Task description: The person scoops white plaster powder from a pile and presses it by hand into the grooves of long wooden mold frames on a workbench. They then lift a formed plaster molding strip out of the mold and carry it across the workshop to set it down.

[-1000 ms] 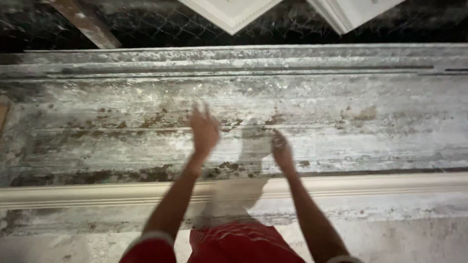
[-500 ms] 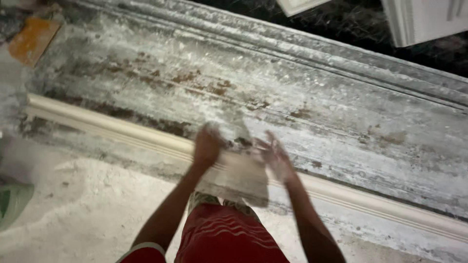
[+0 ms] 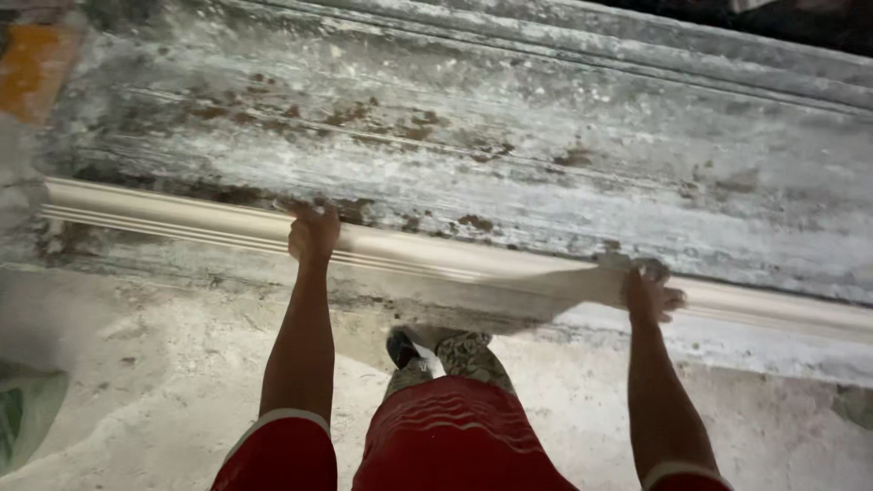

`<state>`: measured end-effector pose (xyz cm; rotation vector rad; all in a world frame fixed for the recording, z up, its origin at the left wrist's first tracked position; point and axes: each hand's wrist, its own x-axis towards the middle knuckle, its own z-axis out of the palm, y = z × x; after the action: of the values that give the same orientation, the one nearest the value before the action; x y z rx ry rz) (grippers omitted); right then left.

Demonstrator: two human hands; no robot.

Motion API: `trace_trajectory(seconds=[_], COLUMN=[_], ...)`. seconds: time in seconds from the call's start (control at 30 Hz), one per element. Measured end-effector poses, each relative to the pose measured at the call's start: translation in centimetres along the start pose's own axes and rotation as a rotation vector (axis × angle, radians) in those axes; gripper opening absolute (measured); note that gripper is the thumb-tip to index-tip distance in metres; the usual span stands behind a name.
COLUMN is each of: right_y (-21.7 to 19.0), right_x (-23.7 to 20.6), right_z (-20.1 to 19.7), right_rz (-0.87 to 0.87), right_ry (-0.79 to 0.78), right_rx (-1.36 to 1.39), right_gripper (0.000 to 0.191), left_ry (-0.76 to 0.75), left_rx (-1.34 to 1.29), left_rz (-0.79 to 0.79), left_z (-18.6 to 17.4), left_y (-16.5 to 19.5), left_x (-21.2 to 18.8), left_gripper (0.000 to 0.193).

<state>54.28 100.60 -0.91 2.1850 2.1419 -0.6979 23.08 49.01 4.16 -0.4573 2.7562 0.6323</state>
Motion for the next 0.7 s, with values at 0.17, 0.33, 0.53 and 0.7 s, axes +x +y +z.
trace_trajectory(seconds=[0.17, 0.33, 0.53, 0.7], right_y=[-0.5, -0.8, 0.6, 3.9], right_x=[-1.2, -1.5, -1.2, -1.5], right_z=[-0.7, -1.0, -1.3, -0.9], right_rz=[-0.015, 0.021, -0.086, -0.273], right_ry=[-0.069, 0.002, 0.074, 0.064], right_rx=[-0.010, 0.045, 0.191, 0.779], right_gripper=[0.106, 0.125, 0.125, 0.126], left_ry=[-0.018, 0.032, 0.020, 0.109], left_rx=[-0.019, -0.110, -0.252, -0.367], left_rz=[0.014, 0.025, 0.044, 0.138], left_z=[-0.1, -0.4, -0.4, 0.9], left_y=[-0.4, -0.9, -2.0, -4.7], left_x=[-0.6, -1.4, -2.6, -3.0], left_gripper=[0.115, 0.119, 0.118, 0.115])
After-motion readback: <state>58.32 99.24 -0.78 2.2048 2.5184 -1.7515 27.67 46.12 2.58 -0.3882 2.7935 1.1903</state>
